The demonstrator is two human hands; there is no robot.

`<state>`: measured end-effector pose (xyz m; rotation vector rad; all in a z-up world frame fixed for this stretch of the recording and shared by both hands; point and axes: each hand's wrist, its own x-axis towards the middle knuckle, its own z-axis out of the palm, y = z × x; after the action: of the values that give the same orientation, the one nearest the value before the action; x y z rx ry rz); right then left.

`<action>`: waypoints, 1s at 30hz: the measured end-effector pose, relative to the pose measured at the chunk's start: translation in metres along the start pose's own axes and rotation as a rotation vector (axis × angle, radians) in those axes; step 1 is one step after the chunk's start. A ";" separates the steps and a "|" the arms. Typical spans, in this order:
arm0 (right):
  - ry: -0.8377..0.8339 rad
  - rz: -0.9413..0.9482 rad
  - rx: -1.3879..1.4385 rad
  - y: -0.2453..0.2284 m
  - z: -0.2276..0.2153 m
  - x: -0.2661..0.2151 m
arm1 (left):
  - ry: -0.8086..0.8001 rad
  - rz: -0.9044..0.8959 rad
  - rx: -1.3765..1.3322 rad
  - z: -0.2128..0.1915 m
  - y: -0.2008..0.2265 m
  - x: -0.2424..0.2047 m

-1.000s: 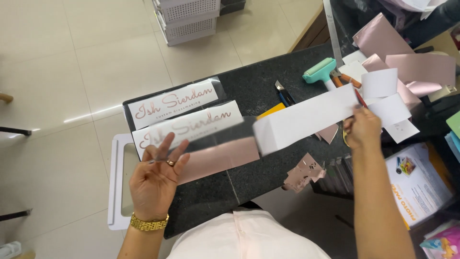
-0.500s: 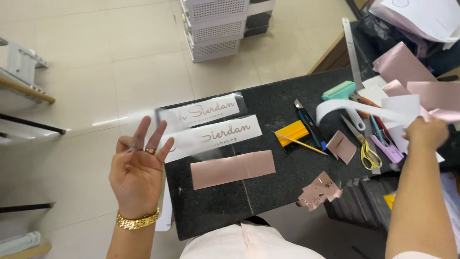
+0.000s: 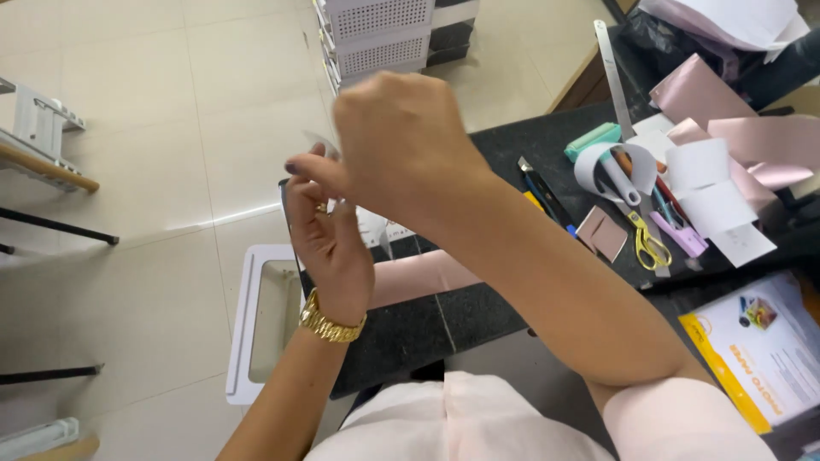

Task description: Removing excess vinyl material from a cut decal using a weeding tool to reveal the final design.

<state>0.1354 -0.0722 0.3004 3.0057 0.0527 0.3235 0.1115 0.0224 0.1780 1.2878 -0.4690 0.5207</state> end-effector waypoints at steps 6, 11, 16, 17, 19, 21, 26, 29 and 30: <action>-0.283 -0.032 -0.023 -0.021 -0.007 0.009 | -0.030 0.010 0.080 -0.004 0.008 -0.009; -0.079 -0.127 -0.094 -0.001 -0.038 -0.025 | -0.030 -0.068 0.061 -0.045 -0.005 -0.030; 0.097 -0.169 -0.019 0.019 -0.085 -0.070 | 0.096 -0.777 -0.266 -0.093 -0.062 -0.068; 0.023 -0.101 0.034 0.020 -0.093 -0.073 | 0.104 -0.954 -0.478 -0.095 -0.065 -0.073; -0.051 -0.033 0.085 0.022 -0.102 -0.079 | 0.113 -1.126 -0.697 -0.100 -0.069 -0.084; -0.107 0.175 0.121 0.025 -0.105 -0.084 | -0.052 -1.026 -0.882 -0.103 -0.071 -0.094; 0.086 0.036 0.339 0.079 -0.061 -0.107 | -0.020 -1.051 -0.639 -0.127 -0.075 -0.107; 0.063 0.204 0.595 0.106 -0.012 -0.125 | -0.032 -1.014 -0.462 -0.137 -0.068 -0.104; -0.005 0.417 0.736 0.114 0.009 -0.132 | -0.037 -1.014 -0.346 -0.142 -0.069 -0.105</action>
<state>0.0106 -0.1930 0.2776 3.7296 -0.5902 0.4031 0.0751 0.1364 0.0316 1.0341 0.1005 -0.4217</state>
